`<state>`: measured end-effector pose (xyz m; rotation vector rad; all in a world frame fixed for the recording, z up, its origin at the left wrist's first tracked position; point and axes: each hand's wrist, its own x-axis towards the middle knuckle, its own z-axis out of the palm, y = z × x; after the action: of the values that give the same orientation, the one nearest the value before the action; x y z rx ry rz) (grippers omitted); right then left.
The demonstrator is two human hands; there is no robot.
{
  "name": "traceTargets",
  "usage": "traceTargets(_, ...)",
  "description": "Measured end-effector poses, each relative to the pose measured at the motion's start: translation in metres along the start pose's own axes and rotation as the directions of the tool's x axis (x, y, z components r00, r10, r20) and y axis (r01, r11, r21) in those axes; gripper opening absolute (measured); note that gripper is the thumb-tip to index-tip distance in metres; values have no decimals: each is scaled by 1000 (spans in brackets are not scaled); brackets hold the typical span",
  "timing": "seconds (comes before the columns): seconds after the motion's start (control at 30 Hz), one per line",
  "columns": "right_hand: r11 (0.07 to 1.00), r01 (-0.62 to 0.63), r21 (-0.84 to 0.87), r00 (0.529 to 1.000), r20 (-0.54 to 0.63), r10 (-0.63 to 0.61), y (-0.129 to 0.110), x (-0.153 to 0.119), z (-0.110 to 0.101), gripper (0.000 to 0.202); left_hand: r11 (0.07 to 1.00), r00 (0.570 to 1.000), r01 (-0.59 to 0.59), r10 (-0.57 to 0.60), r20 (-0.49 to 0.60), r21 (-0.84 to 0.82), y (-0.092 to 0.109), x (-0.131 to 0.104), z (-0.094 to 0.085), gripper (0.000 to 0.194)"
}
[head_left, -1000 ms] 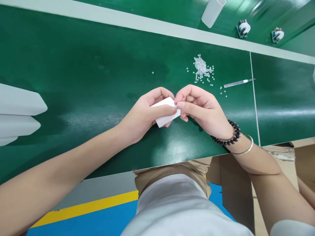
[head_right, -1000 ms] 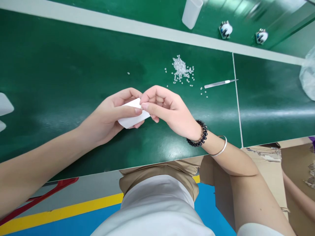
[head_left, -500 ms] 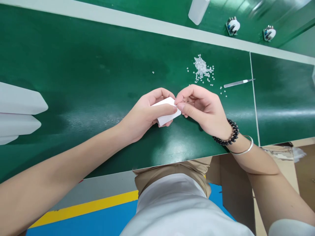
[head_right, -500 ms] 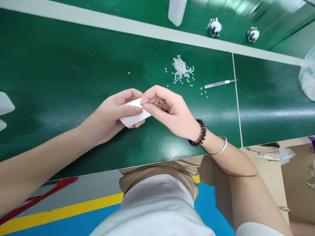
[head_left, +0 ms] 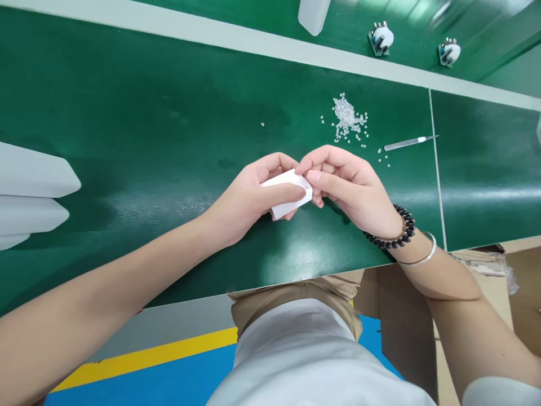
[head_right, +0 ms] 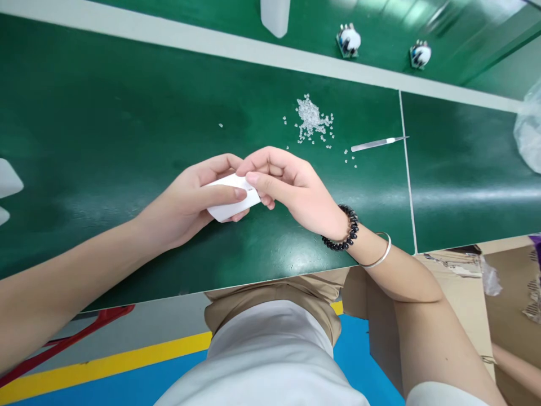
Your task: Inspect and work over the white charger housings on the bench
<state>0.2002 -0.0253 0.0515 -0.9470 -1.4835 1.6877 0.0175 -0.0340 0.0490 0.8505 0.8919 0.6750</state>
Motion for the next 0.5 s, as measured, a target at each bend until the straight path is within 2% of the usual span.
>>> traceTargets(0.27,1000,5,29,1000,16,-6,0,1,2,10,1000,1000,-14,14,11,27,-2,0,-2,23)
traceTargets(0.5,998,42,-40,999,1,-42,0,-1,1,9,1000,1000,-6,5,26,22,-2,0,-2,24)
